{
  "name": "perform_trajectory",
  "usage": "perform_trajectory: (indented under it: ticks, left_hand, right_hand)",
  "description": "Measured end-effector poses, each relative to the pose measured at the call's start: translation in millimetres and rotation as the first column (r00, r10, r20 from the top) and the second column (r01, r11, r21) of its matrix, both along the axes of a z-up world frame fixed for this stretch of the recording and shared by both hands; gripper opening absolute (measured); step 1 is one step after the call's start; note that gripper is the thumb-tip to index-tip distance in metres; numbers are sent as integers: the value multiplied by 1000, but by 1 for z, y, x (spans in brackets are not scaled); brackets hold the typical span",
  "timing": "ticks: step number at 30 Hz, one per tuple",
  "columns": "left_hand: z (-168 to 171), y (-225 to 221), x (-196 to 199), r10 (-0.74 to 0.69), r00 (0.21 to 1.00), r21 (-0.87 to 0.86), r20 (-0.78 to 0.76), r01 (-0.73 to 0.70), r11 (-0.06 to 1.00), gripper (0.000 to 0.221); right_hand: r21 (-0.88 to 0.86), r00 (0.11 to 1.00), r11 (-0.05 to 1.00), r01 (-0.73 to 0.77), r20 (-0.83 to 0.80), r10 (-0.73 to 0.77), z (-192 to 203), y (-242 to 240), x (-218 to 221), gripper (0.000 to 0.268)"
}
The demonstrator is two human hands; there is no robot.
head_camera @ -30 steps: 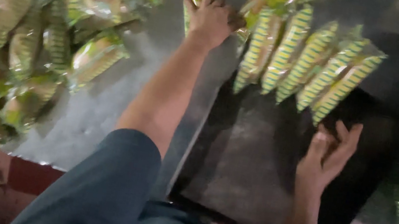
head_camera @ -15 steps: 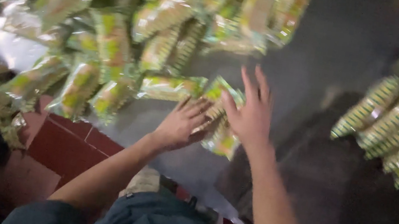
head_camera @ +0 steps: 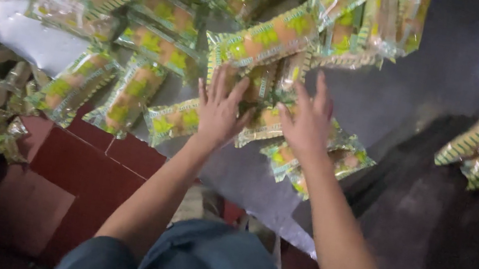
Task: The person arranges multiple small, individually wrapped packages on a metal table. They pick up groups of packages, align them, and place them onto a dark tray, repeating this process to fill the tray.
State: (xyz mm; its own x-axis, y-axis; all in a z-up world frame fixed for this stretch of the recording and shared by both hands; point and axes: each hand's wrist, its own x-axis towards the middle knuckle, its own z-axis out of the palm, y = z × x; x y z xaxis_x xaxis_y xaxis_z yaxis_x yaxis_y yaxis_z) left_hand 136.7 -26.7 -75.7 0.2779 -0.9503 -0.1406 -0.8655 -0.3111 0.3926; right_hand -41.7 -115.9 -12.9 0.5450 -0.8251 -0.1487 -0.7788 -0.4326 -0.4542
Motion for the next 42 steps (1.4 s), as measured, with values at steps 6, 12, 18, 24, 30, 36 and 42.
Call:
perform_trajectory:
  ticks: [6, 12, 18, 24, 30, 36, 42]
  left_hand:
    - [-41, -4, -44, -179, 983, -463, -36, 142, 875, 34]
    - [-9, -35, -63, -266, 964, 210, -33, 266, 941, 71]
    - [32, -16, -76, -29, 973, 430, -228, 127, 894, 55]
    - [2, 7, -104, 61, 982, 186, -178, -27, 982, 59]
    - [-1, 18, -128, 141, 959, 383, -247, -37, 923, 116]
    - [15, 27, -131, 201, 964, 301, -173, -143, 943, 97]
    - [47, 37, -113, 247, 951, 341, -183, -174, 924, 100]
  right_hand:
    - [2, 918, 918, 397, -25, -396, -64, 113, -50, 63]
    - [-151, 837, 823, 547, 102, -537, -94, 104, -74, 54]
    - [19, 669, 681, 732, 170, -723, -70, 85, -96, 69]
    - [532, 482, 769, 353, 601, -637, -44, 131, -78, 86]
    - [565, 847, 686, 458, -44, -530, -89, 103, -134, 46]
    - [232, 589, 568, 790, -26, -808, -50, 79, -145, 102]
    - [609, 554, 674, 417, 417, -720, -15, 99, -84, 86]
